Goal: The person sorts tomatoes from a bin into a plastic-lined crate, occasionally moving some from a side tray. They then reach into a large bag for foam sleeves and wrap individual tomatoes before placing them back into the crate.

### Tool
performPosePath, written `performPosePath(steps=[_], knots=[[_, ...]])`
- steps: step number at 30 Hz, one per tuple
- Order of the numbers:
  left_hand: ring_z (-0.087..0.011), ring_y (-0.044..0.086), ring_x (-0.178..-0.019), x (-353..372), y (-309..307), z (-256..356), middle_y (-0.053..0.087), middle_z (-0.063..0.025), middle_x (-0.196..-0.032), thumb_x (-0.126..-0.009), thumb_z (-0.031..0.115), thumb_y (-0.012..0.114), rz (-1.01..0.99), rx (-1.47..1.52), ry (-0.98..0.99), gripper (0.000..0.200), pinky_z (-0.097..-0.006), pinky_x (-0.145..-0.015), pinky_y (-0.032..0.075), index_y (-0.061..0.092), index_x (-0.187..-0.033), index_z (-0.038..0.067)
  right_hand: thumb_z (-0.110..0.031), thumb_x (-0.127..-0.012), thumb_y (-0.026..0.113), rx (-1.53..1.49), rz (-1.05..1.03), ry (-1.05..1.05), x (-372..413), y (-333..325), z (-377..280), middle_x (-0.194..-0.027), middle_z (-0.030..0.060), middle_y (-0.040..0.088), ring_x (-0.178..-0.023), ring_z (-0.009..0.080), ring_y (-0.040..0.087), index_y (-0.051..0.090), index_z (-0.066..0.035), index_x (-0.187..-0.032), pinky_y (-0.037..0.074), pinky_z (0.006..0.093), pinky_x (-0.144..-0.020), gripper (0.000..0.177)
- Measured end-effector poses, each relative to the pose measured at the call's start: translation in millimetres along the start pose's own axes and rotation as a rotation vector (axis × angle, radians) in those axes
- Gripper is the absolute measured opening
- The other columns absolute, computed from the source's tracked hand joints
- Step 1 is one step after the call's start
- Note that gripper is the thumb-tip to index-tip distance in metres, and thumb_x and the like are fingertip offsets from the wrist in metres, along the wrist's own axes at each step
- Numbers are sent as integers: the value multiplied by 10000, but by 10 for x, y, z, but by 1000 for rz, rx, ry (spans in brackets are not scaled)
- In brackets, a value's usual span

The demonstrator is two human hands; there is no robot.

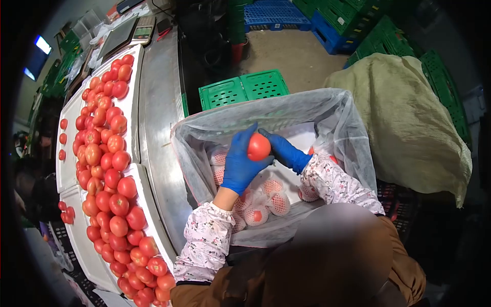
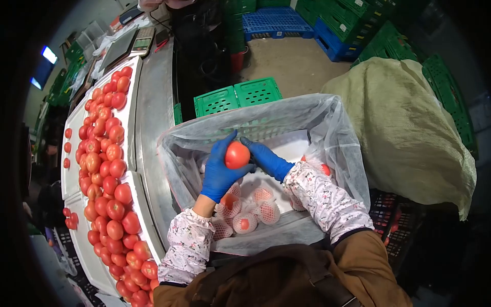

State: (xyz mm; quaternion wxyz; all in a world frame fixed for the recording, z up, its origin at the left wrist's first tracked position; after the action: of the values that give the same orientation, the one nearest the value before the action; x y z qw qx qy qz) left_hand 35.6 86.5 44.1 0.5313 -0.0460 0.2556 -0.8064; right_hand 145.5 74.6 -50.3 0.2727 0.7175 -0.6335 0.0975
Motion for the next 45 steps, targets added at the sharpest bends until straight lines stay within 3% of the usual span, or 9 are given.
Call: performPosePath(steps=[5, 16, 26, 32, 36, 38, 40, 42, 45], knots=[[-247, 527, -973, 0, -102, -24, 517, -120, -1084, -535, 217, 788, 84, 28, -26, 771, -334, -845, 424, 436, -1210, 94, -471, -871, 381, -180, 142, -160, 37, 161, -92, -927, 84, 578, -853, 130, 542, 543, -18, -997, 443, 246, -712, 498], [-222, 480, -1014, -12, -33, -95, 496, -107, -1096, -799, 226, 580, 85, 544, -94, 369, -314, -888, 371, 502, -1116, 55, -476, -869, 387, 109, 193, -311, 284, 155, -384, -698, 38, 557, -604, 85, 524, 539, -13, -977, 411, 187, -484, 500], [-183, 470, -1068, -54, -9, -279, 503, -98, -1159, -880, 216, 456, 64, 826, -270, 355, -281, -931, 331, 471, -1178, 24, -309, -778, 553, -242, 5, -215, 636, 156, -618, -990, 79, 535, -836, 144, 562, 463, -53, -1087, 493, 265, -604, 411], [-308, 519, -975, 238, 798, -1090, 531, -156, -1094, -721, 321, 597, -284, -293, -163, 471, -364, -844, 409, 523, -1102, 56, -441, -839, 371, -294, 7, -288, 2002, -383, -784, -902, 214, 567, -753, 248, 597, 484, 34, -1072, 510, 291, -522, 541], [-339, 528, -928, 367, 1298, -1843, 525, -190, -1054, -676, 226, 578, -863, -1123, -79, 316, -401, -799, 433, 594, -976, 127, -501, -838, 290, -502, 145, -541, 3031, -1081, -349, -812, 246, 564, -682, 271, 587, 493, 58, -1038, 469, 280, -444, 627], [-320, 569, -861, 365, 1198, -1950, 573, -154, -908, -551, 253, 699, -623, -1079, 55, 383, -386, -763, 472, 614, -915, 167, -509, -820, 338, -781, 353, -620, 3662, -1479, 20, -878, 233, 559, -705, 293, 576, 482, 30, -1050, 474, 334, -500, 603], [-324, 567, -868, 288, 1091, -1874, 580, -154, -908, -515, 256, 726, -541, -969, -28, 428, -369, -764, 475, 614, -914, 149, -471, -804, 431, 479, 1250, -611, 4592, -1723, 46, -952, 189, 552, -786, 289, 566, 467, -24, -1071, 480, 344, -606, 522], [-321, 588, -800, 206, 1090, -2058, 595, -180, -879, -503, 237, 728, -572, -891, -40, 431, -351, -725, 486, 623, -907, 132, -410, -787, 510, -985, 1265, -1074, 5086, -2300, 870, -979, 144, 545, -880, 279, 546, 458, -71, -1083, 467, 329, -701, 453], [-261, 587, -656, -6, 1179, -2038, 608, -122, -746, -565, 184, 696, -517, -478, -224, 312, -336, -632, 493, 634, -852, 80, -393, -798, 502, -979, 1369, -1212, 5691, -2728, 1608, -958, 131, 543, -882, 273, 538, 463, -95, -1088, 463, 328, -699, 417]])
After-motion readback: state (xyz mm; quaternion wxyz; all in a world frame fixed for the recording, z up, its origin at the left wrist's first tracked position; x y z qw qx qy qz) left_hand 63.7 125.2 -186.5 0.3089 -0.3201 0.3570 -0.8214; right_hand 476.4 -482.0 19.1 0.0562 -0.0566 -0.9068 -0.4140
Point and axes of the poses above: each hand's wrist, its own x-axis away from the middle knuckle, its own y-axis out of the palm, z = x × y, the point moved 7 cm from there along -x, towards the middle knuckle
